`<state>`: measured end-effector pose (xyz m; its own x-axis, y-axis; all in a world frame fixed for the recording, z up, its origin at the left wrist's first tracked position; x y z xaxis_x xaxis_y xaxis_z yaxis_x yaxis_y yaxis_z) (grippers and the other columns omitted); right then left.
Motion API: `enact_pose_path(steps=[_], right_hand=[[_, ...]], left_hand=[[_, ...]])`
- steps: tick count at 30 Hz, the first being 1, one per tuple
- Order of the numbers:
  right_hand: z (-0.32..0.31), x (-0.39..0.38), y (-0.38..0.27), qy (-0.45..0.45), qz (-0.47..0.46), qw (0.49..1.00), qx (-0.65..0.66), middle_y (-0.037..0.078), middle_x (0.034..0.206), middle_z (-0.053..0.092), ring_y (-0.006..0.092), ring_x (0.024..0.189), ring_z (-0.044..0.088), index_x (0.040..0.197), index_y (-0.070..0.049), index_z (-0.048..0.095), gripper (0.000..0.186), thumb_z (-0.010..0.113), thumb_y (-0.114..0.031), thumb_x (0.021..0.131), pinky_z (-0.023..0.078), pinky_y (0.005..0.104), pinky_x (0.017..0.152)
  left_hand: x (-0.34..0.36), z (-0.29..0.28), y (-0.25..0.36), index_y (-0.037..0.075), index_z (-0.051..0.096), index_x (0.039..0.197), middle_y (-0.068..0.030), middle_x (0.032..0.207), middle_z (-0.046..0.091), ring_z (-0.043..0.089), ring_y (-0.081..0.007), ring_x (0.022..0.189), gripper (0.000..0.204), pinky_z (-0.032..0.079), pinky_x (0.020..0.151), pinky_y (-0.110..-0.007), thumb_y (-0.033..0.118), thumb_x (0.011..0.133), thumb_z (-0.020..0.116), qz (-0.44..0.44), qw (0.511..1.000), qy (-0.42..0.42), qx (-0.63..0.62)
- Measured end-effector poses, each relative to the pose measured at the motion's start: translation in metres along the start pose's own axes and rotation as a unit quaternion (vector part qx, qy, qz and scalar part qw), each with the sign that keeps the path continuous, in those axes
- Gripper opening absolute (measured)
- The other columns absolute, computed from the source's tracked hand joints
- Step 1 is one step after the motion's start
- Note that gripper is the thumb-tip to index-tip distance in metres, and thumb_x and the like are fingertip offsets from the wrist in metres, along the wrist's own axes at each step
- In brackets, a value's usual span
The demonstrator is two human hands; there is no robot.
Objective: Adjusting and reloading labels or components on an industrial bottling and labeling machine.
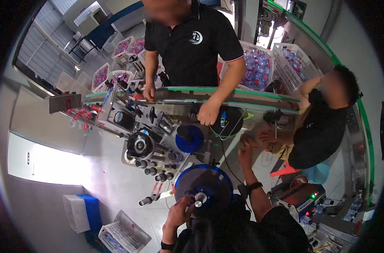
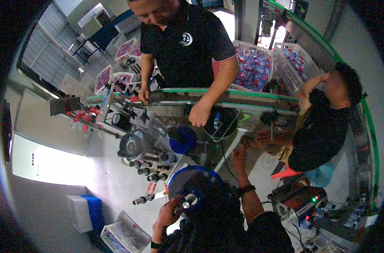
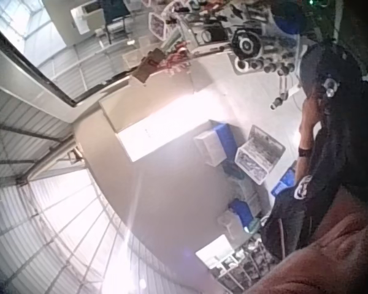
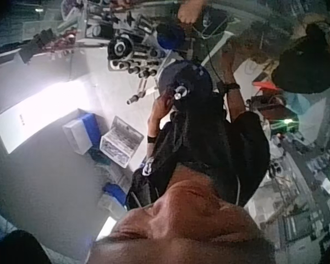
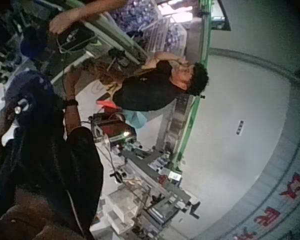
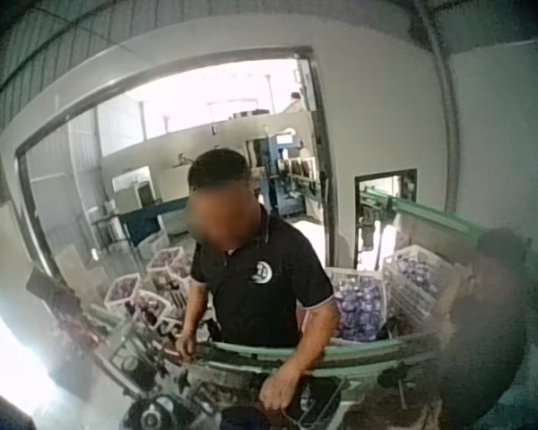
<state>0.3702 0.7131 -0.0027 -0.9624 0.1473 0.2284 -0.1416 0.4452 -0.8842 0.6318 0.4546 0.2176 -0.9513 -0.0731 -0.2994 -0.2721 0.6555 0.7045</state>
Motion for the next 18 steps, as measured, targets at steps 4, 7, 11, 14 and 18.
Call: enact_pose_path(steps=[4,7,11,14,18], right_hand=[[-0.016,-0.093,0.066,-0.142,0.176,0.965,-0.136,0.016,0.081,0.061,0.0247,0.064,0.064,0.117,0.0,0.045,0.04,0.059,-0.017,0.083,0.052,0.0354,0.06],[-0.025,-0.158,0.086,-0.277,0.132,0.946,-0.107,0.014,0.071,0.06,0.0226,0.061,0.063,0.112,0.001,0.049,0.035,0.058,-0.016,0.083,0.051,0.0343,0.058],[-0.023,-0.222,0.136,-0.365,0.261,0.893,0.05,0.01,0.07,0.06,0.0198,0.062,0.063,0.096,0.001,0.056,0.019,0.054,-0.016,0.086,0.05,0.0329,0.056],[-0.027,-0.21,0.086,-0.431,0.229,0.873,0.007,0.008,0.071,0.06,0.0184,0.062,0.062,0.085,0.001,0.058,0.019,0.053,-0.017,0.088,0.05,0.033,0.057],[-0.036,-0.178,0.048,-0.43,0.257,0.863,0.069,0.008,0.071,0.06,0.0169,0.062,0.061,0.085,0.001,0.059,0.02,0.052,-0.018,0.088,0.051,0.0324,0.058]], left_hand=[[-0.006,0.003,-0.005,0.008,0.054,0.111,-0.0127,0.103,0.063,0.062,-0.034,0.09,0.028,0.05,0.072,-0.04,0.019,0.086,0.059,-0.023,1.0,-0.001,-0.02],[-0.014,0.009,-0.011,0.008,0.054,0.11,-0.0127,0.096,0.064,0.064,-0.0328,0.084,0.026,0.05,0.068,-0.04,0.018,0.086,0.059,-0.027,0.999,0.013,-0.022],[-0.02,0.015,-0.008,0.009,0.055,0.107,-0.0124,0.082,0.065,0.065,-0.0319,0.075,0.022,0.05,0.062,-0.039,0.016,0.086,0.058,-0.002,1.0,0.024,-0.013],[-0.032,0.018,-0.009,0.009,0.058,0.101,-0.0125,0.075,0.064,0.064,-0.0311,0.069,0.017,0.05,0.059,-0.038,0.015,0.086,0.058,-0.001,0.998,0.056,-0.004],[-0.05,0.032,-0.02,0.008,0.06,0.096,-0.013,0.073,0.064,0.064,-0.03,0.066,0.012,0.049,0.057,-0.036,0.015,0.086,0.059,-0.017,0.997,0.075,-0.001]])
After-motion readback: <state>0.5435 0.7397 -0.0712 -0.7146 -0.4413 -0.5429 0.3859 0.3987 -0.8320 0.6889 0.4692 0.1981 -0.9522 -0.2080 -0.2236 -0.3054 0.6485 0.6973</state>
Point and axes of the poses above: each hand's wrist, its own x-axis towards the middle knuckle, its own z-axis out of the palm, y = z × x, the point moved 7 cm from there along x, towards the middle knuckle
